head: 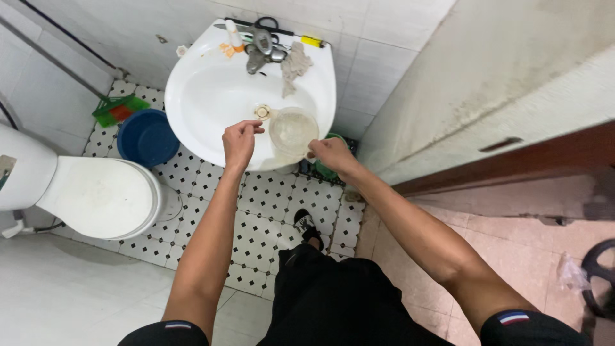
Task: The person washes a plastic pitcher in a sink, fills it with water, and then pours water into a pot on a burner.
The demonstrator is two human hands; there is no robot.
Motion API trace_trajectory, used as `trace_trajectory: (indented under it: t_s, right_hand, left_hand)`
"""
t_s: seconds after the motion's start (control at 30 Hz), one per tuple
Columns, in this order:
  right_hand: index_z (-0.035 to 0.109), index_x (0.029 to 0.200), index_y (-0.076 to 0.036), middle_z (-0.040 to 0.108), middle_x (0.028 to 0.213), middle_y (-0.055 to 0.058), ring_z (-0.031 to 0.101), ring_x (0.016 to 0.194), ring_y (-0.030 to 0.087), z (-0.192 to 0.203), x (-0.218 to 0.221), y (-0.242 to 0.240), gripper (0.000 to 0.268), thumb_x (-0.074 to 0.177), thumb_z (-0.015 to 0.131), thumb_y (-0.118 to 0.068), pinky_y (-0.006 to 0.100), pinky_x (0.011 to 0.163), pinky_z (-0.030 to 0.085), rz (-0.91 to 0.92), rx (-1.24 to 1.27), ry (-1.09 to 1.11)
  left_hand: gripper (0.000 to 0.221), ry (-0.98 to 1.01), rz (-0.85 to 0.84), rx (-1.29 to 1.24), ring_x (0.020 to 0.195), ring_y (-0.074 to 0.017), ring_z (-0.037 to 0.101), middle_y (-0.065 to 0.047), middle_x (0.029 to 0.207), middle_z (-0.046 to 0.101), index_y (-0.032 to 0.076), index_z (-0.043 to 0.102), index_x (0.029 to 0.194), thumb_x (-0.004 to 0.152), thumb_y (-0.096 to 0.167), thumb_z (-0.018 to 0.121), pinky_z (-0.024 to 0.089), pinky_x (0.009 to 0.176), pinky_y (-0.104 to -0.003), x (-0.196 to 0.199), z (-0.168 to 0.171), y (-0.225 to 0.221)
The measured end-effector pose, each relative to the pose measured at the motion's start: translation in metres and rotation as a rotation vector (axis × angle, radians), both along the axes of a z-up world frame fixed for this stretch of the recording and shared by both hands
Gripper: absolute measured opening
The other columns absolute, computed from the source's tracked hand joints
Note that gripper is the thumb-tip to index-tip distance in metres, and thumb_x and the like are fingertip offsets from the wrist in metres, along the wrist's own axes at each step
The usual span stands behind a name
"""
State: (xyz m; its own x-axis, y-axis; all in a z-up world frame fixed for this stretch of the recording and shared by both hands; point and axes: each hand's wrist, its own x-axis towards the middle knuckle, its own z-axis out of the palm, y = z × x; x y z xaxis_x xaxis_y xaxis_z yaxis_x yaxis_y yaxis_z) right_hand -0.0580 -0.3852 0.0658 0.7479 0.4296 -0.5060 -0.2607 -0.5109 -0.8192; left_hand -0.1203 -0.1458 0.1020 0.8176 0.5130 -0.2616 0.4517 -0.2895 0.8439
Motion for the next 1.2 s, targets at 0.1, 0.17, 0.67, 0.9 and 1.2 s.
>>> trace_trajectory:
  t_s: [0.1,0.17,0.67,0.9,1.2]
  right_hand:
    - [0.074,0.112,0.007,0.077,0.104,0.017,0.069,0.096,0.021,0.024,-0.027,-0.048,0.052,0.094,0.055,-0.037,0.037,0.088,0.051,-0.026,-0.013,-0.026]
    - [0.074,0.111,0.006,0.076,0.104,0.016,0.071,0.093,0.024,0.045,-0.047,-0.078,0.049,0.094,0.054,-0.035,0.04,0.084,0.055,-0.046,-0.062,0.004]
    - [0.075,0.111,0.0,0.076,0.109,0.017,0.068,0.11,0.026,0.086,-0.146,-0.402,0.042,0.095,0.056,-0.033,0.044,0.099,0.051,-0.18,-0.13,0.033]
    - [0.076,0.112,0.001,0.076,0.105,0.016,0.067,0.105,0.024,0.09,-0.186,-0.55,0.042,0.095,0.056,-0.032,0.041,0.097,0.05,-0.373,-0.161,0.005]
    - [0.077,0.106,0.004,0.078,0.098,0.012,0.065,0.096,0.019,0.083,-0.247,-0.716,0.041,0.094,0.057,-0.03,0.035,0.089,0.05,-0.82,-0.064,-0.088]
  left_hand:
    - [0.041,-0.22,-0.07,-0.002,0.095,-0.0173,0.068,-0.01,0.108,0.08,0.004,0.077,0.116,0.095,0.014,0.043,0.052,0.091,-0.034,-0.012,0.004,-0.038]
    - [0.042,-0.324,-0.127,-0.008,0.104,-0.0177,0.07,-0.011,0.11,0.079,0.002,0.076,0.117,0.095,0.015,0.041,0.051,0.097,-0.033,-0.021,0.009,-0.059]
    - [0.043,-0.076,-0.983,-0.301,0.1,-0.0191,0.07,-0.013,0.108,0.078,-0.001,0.07,0.125,0.092,0.005,0.045,0.053,0.094,-0.031,-0.042,-0.013,-0.26]
    - [0.044,0.092,-1.368,-0.325,0.11,-0.0193,0.068,-0.009,0.121,0.074,0.007,0.062,0.138,0.096,0.009,0.052,0.053,0.095,-0.032,-0.036,0.0,-0.396]
    - [0.038,0.016,-1.507,-0.322,0.104,-0.0142,0.07,-0.005,0.111,0.078,0.008,0.065,0.135,0.098,0.01,0.056,0.053,0.092,-0.03,-0.023,-0.007,-0.606]
